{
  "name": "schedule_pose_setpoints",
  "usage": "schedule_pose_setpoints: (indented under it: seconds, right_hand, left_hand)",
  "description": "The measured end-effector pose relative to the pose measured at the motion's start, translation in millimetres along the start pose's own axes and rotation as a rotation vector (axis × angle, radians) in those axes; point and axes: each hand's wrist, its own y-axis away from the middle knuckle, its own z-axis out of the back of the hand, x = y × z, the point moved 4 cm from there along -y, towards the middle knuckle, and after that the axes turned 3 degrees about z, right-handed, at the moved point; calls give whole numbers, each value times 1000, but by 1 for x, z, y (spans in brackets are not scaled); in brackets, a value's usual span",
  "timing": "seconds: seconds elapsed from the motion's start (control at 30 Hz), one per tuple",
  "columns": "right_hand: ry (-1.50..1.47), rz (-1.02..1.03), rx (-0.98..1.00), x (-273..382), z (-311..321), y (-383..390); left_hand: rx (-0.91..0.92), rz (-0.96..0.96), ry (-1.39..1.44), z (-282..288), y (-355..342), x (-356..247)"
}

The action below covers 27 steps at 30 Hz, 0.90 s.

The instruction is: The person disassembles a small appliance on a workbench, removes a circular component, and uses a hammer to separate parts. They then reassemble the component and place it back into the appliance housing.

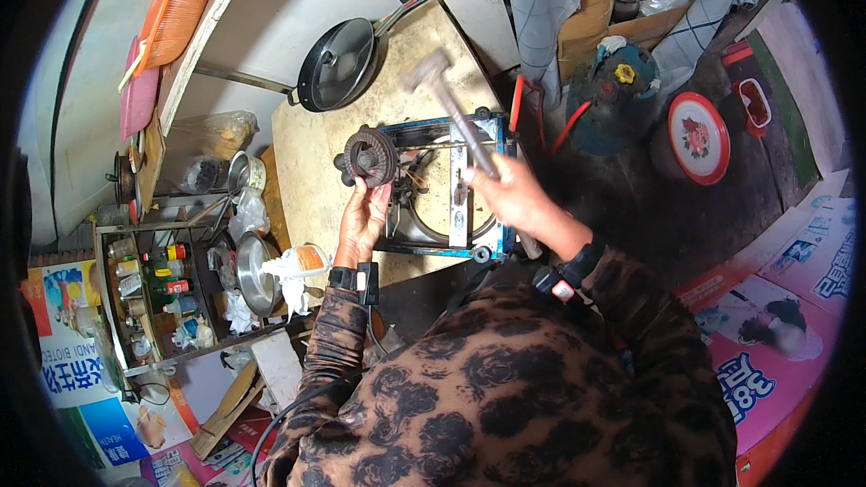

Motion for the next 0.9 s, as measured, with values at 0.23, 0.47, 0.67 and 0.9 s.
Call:
schedule_pose_setpoints:
  seconds: [0.23, 0.47, 0.67, 0.9]
  right_hand:
    - [267, -106, 174, 3, -18, 8]
    - [294, 252, -18, 27, 2, -12]
    - [379, 92, 241, 19, -7, -2]
    - [287, 109, 29, 22, 1, -9]
  left_hand:
    - [154, -3, -122, -12, -3, 4]
    - [128, 1, -156, -10, 6, 2]
    - [104, 33, -232, -7, 5, 0]
    - [137, 5, -156, 0, 7, 0]
